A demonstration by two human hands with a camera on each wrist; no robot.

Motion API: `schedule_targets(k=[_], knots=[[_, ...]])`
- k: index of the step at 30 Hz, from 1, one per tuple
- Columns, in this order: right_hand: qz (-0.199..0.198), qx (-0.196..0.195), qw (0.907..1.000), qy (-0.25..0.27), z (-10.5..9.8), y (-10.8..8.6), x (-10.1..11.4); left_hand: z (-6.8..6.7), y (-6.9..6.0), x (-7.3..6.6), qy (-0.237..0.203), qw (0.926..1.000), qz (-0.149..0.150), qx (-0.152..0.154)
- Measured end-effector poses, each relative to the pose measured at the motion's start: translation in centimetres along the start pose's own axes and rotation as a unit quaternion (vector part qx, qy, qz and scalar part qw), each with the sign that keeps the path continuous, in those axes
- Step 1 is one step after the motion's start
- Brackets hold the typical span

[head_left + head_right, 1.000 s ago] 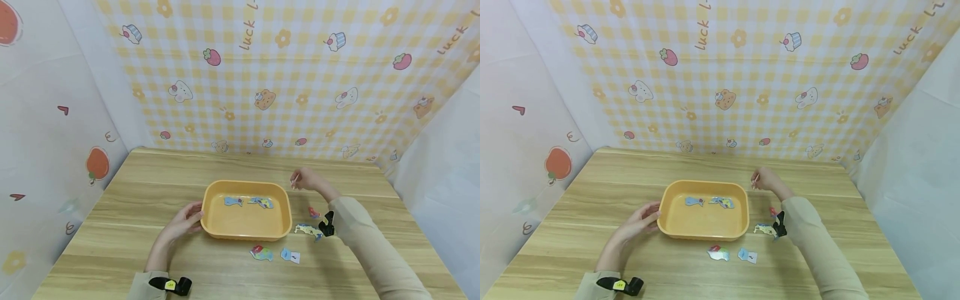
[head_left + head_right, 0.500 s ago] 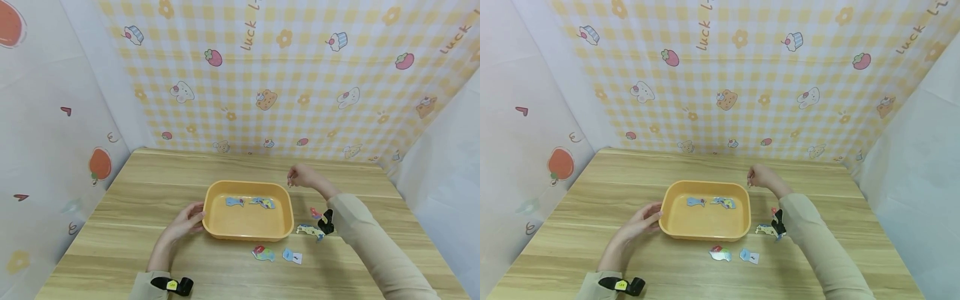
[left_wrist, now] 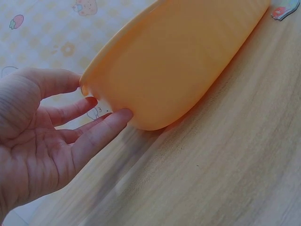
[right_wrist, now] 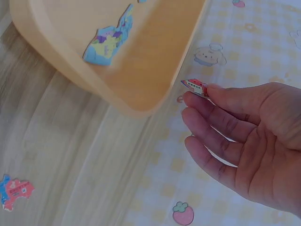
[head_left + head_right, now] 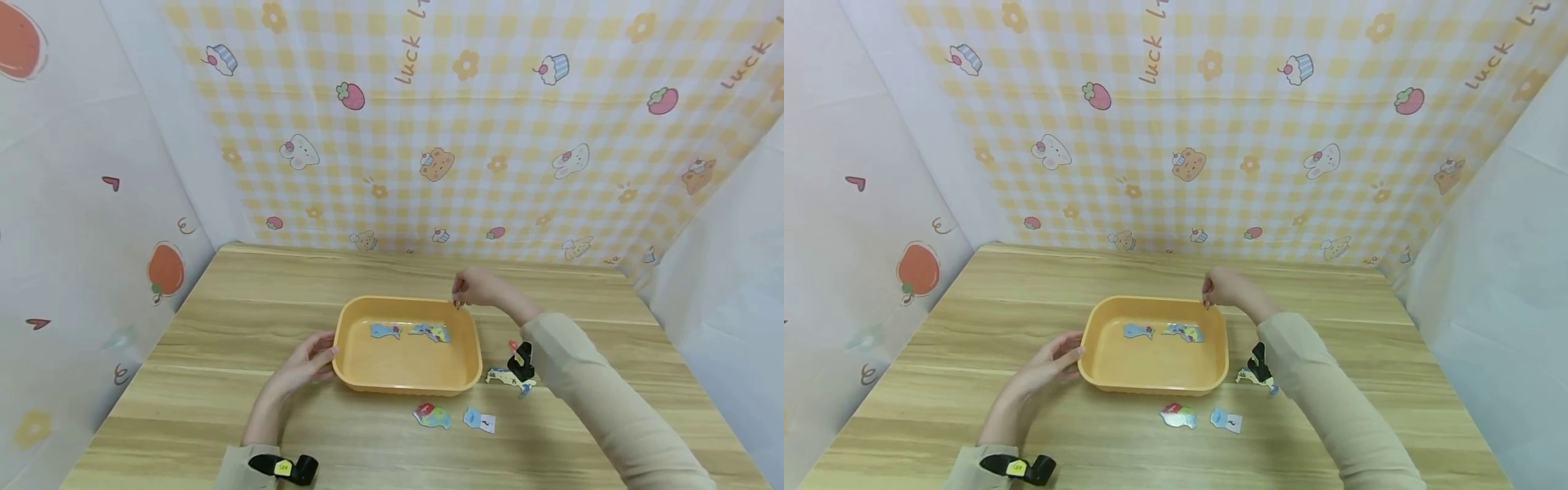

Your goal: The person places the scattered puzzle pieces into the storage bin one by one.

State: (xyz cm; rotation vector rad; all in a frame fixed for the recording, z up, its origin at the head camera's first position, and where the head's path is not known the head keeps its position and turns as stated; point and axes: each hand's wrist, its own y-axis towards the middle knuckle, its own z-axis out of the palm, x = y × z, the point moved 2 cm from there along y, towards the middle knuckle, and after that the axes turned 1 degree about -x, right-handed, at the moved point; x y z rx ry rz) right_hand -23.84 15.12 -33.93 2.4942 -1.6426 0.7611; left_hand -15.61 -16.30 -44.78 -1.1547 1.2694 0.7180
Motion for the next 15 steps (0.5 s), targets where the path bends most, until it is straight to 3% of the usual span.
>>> schedule_targets(k=[15], knots=[[-0.018,0.018,0.9995,-0.016,1.5,1.4,2.6,-0.1,0.1,0.2,-0.001,1.0000,0.006,0.003]])
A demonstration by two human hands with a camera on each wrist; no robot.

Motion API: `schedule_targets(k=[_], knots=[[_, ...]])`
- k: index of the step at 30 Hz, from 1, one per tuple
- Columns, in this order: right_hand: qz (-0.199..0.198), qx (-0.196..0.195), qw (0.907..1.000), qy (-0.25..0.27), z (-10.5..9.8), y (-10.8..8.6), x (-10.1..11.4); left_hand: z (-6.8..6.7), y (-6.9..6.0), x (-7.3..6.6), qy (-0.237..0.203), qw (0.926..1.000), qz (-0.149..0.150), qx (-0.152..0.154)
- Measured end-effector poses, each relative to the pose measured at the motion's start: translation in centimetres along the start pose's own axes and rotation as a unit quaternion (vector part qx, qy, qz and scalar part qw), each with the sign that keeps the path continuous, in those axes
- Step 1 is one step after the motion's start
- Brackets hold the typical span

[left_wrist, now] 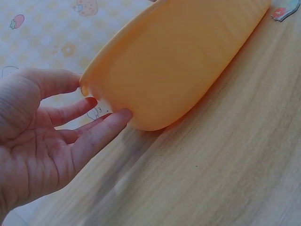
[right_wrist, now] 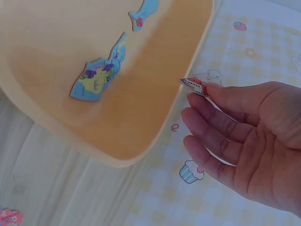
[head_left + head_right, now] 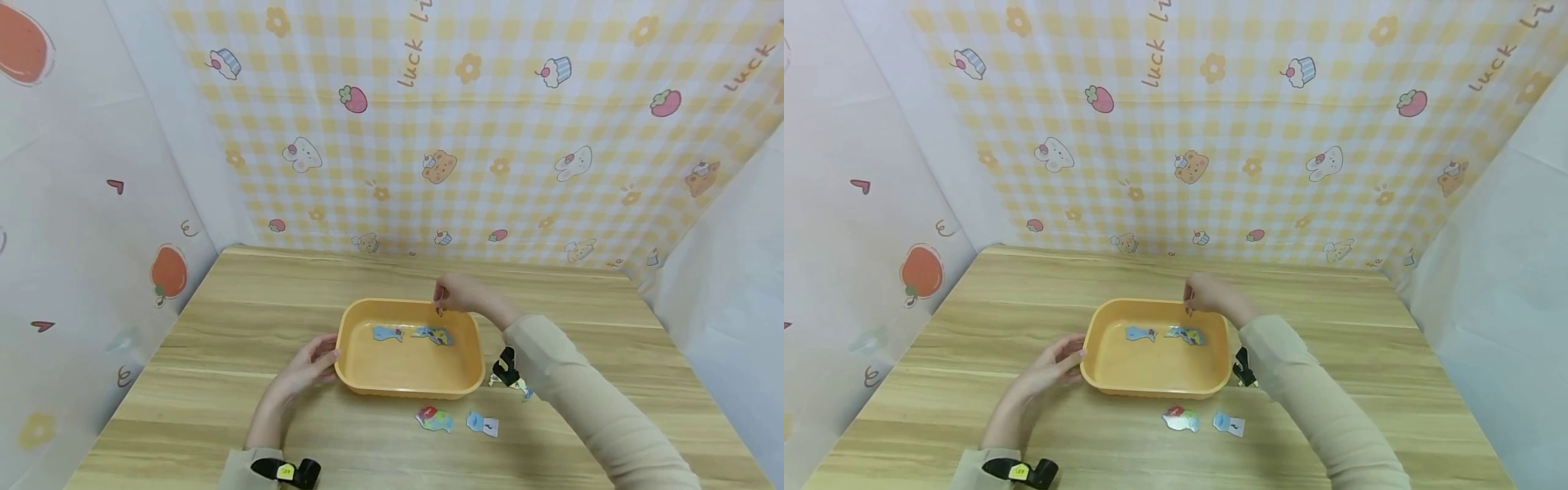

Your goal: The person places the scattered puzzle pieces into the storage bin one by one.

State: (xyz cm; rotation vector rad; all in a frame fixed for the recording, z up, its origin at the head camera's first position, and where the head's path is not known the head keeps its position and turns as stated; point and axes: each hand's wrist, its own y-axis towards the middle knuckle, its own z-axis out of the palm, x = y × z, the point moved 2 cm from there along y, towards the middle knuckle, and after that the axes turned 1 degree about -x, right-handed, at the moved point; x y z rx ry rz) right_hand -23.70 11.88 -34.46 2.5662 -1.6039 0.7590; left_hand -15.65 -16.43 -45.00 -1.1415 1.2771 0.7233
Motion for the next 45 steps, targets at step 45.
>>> schedule_targets(k=[45], knots=[[-0.061,0.052,0.9963,-0.030,4.2,3.7,4.6,-0.1,-0.1,-0.1,0.004,1.0000,-0.003,-0.006]])
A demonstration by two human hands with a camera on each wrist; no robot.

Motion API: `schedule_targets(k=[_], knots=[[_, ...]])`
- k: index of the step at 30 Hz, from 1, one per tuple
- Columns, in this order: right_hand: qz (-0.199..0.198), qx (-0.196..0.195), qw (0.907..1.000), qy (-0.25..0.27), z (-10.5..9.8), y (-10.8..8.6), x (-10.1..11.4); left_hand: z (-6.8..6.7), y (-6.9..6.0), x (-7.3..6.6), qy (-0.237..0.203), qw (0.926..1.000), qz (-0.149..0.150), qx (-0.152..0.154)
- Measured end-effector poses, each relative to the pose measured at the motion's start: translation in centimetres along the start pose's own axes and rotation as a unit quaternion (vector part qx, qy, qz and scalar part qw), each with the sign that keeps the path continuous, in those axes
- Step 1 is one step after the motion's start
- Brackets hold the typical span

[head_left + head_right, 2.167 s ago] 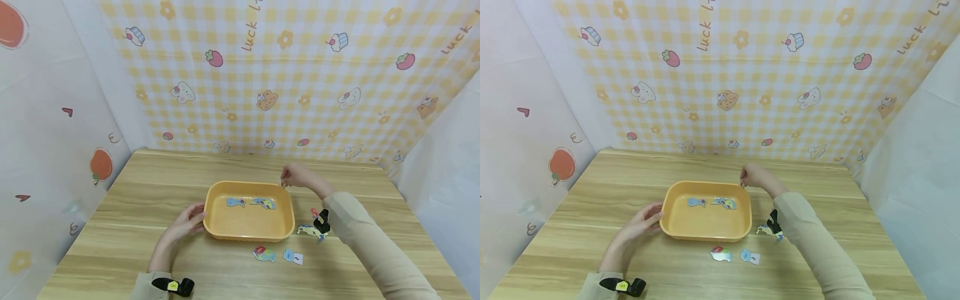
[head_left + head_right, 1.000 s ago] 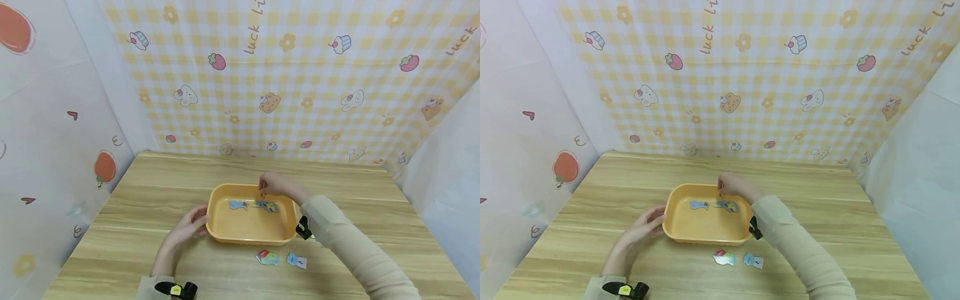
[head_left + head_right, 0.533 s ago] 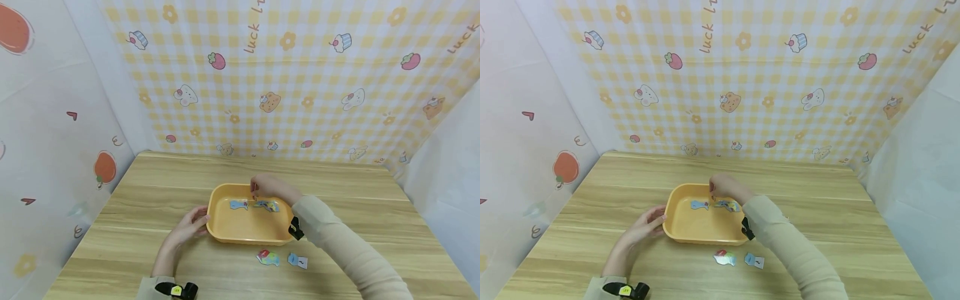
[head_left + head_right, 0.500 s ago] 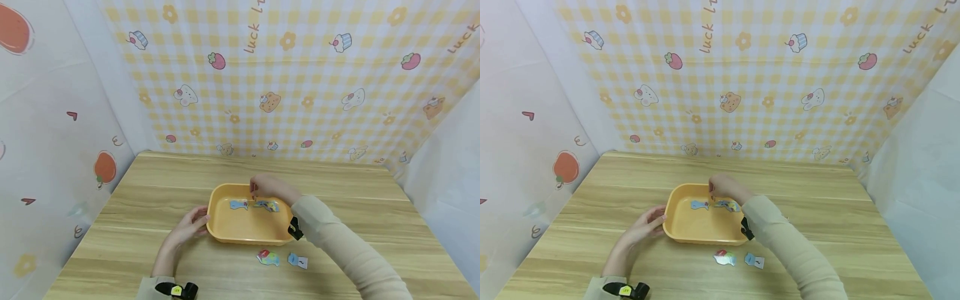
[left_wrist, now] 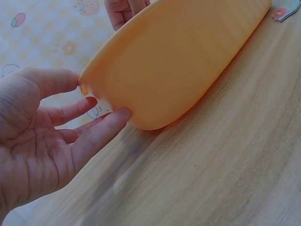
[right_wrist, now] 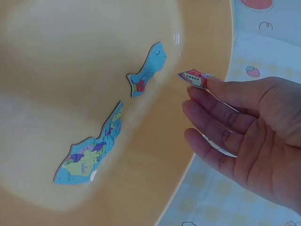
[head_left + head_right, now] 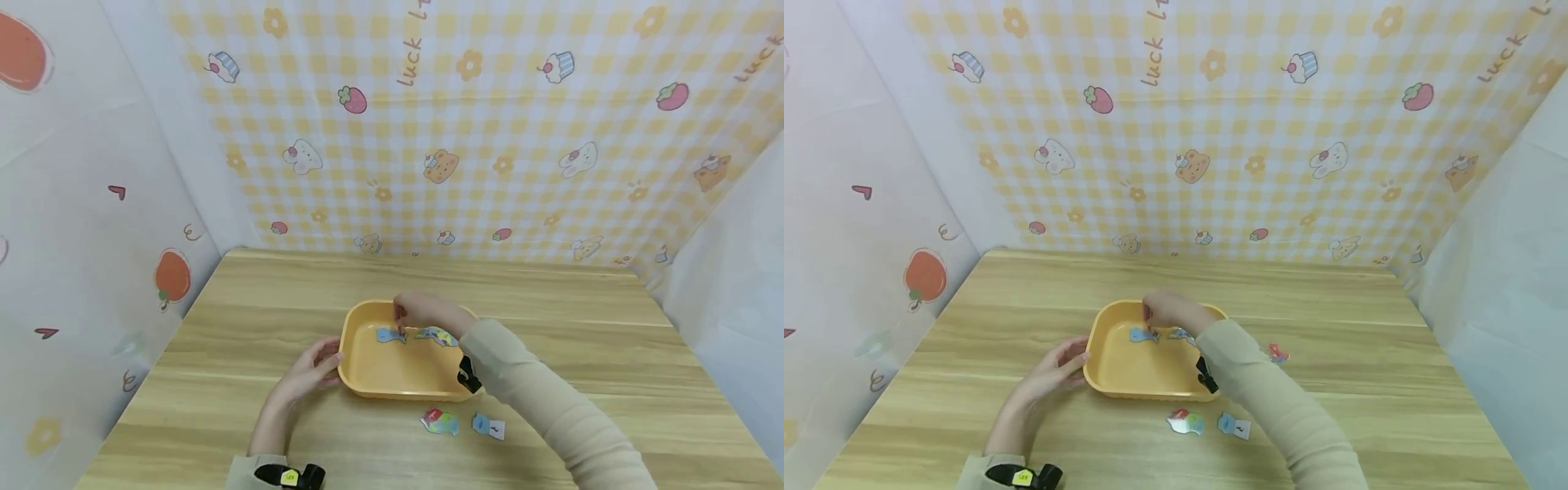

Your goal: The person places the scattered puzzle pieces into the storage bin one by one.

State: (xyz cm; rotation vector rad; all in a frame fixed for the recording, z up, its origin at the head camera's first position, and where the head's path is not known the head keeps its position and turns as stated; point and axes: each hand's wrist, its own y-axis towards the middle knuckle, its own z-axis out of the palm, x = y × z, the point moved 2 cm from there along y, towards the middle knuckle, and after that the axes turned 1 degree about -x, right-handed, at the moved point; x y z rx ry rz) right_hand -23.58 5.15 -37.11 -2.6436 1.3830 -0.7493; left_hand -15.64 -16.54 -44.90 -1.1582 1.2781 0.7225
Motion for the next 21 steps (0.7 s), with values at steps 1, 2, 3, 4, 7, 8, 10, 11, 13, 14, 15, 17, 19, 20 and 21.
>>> schedule_targets(k=[1,2,3,4,7,8,10,11,13,14,15,17,19,20,21], knots=[[0.000,0.003,1.0000,0.002,0.1,0.2,0.1,0.0,0.0,0.0,0.000,1.0000,0.000,0.000],[0.000,0.006,1.0000,0.006,0.3,0.3,0.1,0.0,0.0,0.1,0.000,1.0000,0.000,0.000],[0.001,0.010,0.9999,0.011,0.4,0.5,0.2,0.0,0.0,0.2,-0.001,1.0000,0.000,0.000],[0.004,0.014,0.9998,0.016,0.5,0.7,0.3,0.0,0.0,0.2,-0.001,1.0000,0.001,0.001],[0.002,0.026,0.9988,0.042,0.8,1.0,0.6,0.0,0.0,0.2,-0.003,1.0000,0.004,0.002],[-0.001,0.028,0.9984,0.050,1.0,1.2,0.8,0.1,-0.1,0.3,-0.003,1.0000,0.004,0.003],[-0.005,0.037,0.9972,0.065,1.3,1.4,1.0,0.2,-0.2,0.4,-0.004,1.0000,0.002,0.005],[-0.008,0.040,0.9971,0.063,1.4,1.5,1.1,0.2,-0.2,0.5,-0.004,1.0000,0.000,0.006],[-0.012,0.043,0.9975,0.054,1.5,1.8,1.3,0.2,-0.2,0.5,-0.005,0.9999,0.000,0.011],[-0.011,0.044,0.9977,0.051,1.5,1.9,1.4,0.2,-0.1,0.5,-0.006,0.9999,0.000,0.012],[-0.012,0.045,0.9978,0.047,1.5,2.1,1.4,0.2,0.0,0.5,-0.007,0.9999,0.000,0.013],[-0.012,0.044,0.9983,0.037,1.5,2.4,1.6,0.1,0.1,0.4,-0.007,0.9999,0.002,0.013],[-0.011,0.043,0.9981,0.041,1.7,2.8,1.8,0.1,0.2,0.4,-0.008,0.9999,0.001,0.009],[-0.010,0.044,0.9980,0.044,1.8,3.0,1.9,0.1,0.2,0.4,-0.010,0.9999,0.000,0.006],[-0.012,0.046,0.9980,0.042,2.0,3.2,2.0,0.1,0.1,0.4,-0.012,0.9999,-0.004,0.004]])
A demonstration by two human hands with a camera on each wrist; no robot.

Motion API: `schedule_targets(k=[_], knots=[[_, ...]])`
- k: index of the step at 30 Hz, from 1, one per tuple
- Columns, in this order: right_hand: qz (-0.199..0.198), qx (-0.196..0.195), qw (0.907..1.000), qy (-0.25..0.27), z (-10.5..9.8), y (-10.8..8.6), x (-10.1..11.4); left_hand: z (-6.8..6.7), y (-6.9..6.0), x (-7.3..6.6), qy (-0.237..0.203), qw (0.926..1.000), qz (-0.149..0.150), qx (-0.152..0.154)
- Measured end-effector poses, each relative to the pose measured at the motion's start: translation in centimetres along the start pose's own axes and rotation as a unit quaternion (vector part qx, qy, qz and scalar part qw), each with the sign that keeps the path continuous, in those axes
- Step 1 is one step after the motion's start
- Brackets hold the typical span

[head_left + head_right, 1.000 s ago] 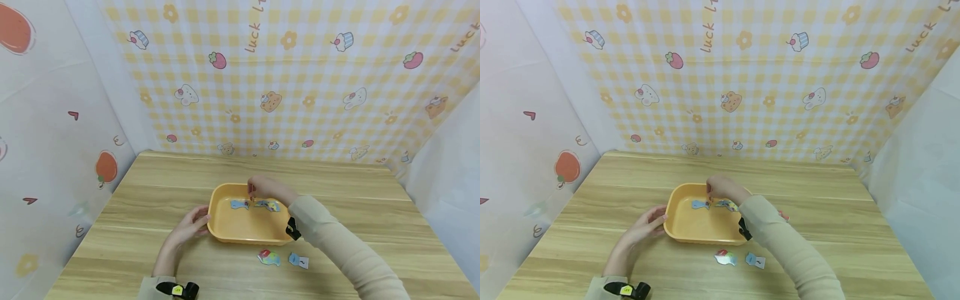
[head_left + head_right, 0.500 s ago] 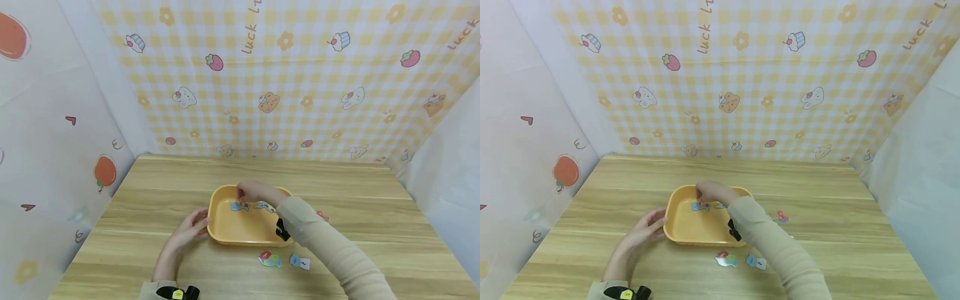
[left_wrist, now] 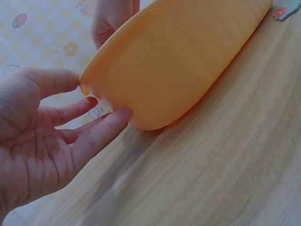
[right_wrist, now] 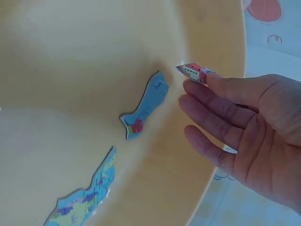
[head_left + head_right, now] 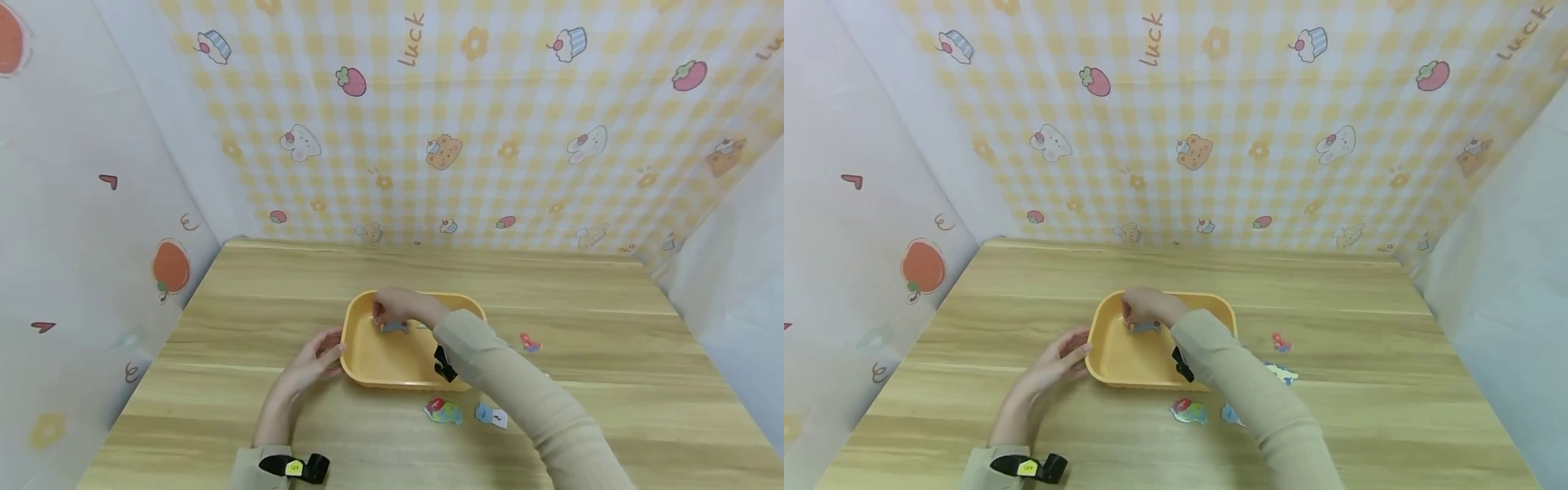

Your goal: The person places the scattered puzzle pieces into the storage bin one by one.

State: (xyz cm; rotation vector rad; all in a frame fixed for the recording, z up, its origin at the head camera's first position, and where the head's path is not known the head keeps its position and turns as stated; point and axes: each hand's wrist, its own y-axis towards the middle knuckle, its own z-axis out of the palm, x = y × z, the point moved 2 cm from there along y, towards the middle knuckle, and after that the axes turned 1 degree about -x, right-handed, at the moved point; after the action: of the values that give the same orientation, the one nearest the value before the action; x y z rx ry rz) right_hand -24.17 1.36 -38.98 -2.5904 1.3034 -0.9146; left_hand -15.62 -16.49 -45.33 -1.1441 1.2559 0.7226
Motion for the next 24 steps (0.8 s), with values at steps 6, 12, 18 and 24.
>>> schedule_targets(k=[6,12,18,24], knots=[[0.004,0.002,0.9997,-0.025,0.6,1.2,0.4,-0.1,0.0,-0.1,-0.001,1.0000,-0.003,0.002],[0.025,0.010,0.9991,-0.031,0.9,2.2,0.8,-0.1,0.1,-0.2,-0.003,1.0000,-0.004,-0.002],[0.046,0.029,0.9980,-0.031,1.3,2.6,1.3,0.1,0.1,-0.3,-0.012,0.9998,-0.010,-0.011],[0.054,0.040,0.9972,-0.033,1.7,2.9,1.4,0.1,0.0,-0.3,-0.012,0.9999,-0.006,-0.005]])
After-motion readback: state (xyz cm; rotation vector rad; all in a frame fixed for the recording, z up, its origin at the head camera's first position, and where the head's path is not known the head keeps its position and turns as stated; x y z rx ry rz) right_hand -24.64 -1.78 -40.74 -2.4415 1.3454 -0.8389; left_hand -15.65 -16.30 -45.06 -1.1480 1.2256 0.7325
